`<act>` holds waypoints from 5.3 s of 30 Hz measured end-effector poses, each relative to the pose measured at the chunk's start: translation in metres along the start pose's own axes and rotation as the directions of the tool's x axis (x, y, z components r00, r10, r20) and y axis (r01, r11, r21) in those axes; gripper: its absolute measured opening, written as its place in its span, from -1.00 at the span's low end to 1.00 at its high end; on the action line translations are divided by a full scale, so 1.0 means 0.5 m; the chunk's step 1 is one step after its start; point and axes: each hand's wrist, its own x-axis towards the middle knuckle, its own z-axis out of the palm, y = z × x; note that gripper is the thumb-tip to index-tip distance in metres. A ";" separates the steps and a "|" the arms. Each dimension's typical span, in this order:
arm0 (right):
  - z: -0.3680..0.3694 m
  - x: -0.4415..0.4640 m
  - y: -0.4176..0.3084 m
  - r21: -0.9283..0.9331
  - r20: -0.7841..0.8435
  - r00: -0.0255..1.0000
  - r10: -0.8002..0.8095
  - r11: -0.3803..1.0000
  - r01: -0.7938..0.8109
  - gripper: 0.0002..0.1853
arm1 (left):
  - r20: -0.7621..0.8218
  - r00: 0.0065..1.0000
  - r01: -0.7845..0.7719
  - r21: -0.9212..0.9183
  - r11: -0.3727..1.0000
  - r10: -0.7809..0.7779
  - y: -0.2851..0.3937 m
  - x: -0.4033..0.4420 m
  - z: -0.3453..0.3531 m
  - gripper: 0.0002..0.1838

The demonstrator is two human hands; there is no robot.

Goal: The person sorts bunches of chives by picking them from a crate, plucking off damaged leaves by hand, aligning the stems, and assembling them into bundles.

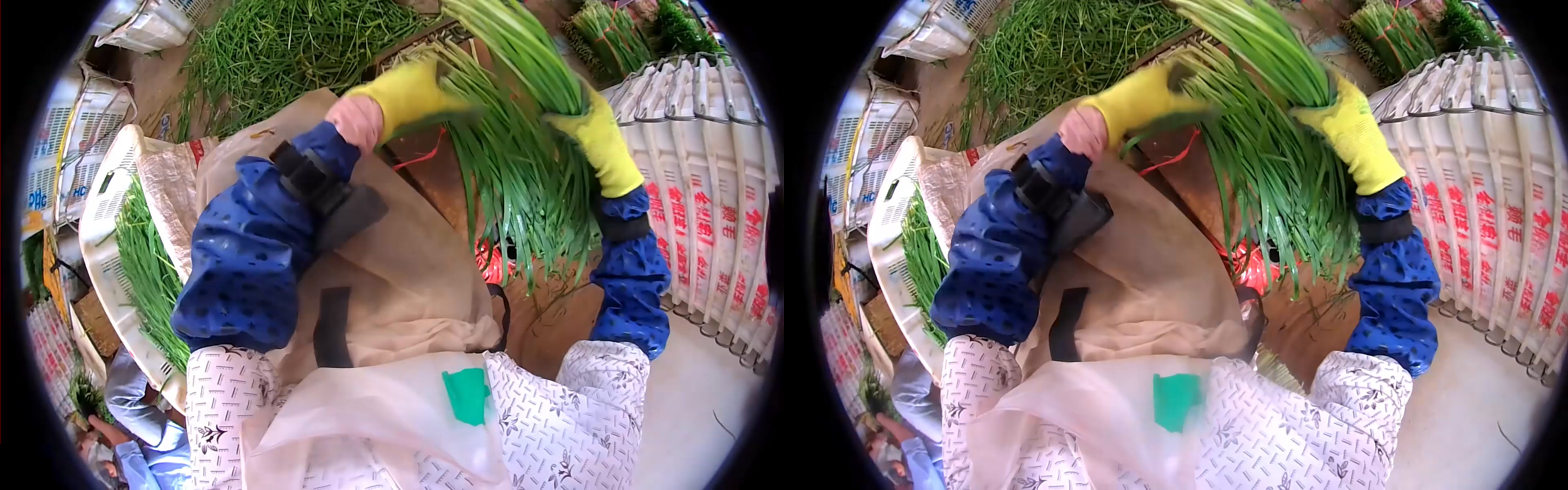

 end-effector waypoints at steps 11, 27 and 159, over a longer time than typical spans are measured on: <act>0.048 0.014 0.047 -0.133 -0.017 1.000 0.025 0.991 -0.027 -0.26 | 0.408 0.912 -0.186 0.478 0.858 -0.030 0.088 0.021 0.211 -0.71; 0.205 -0.002 0.135 -0.455 -0.032 0.994 0.108 0.884 -0.111 -0.38 | -0.207 0.813 -0.365 0.548 0.753 0.545 0.072 0.176 0.136 -0.59; 0.235 0.016 0.416 -0.820 0.094 0.979 -0.182 0.543 0.179 -0.50 | -0.397 0.830 -0.174 0.483 0.858 0.391 0.013 -0.180 -0.274 -0.71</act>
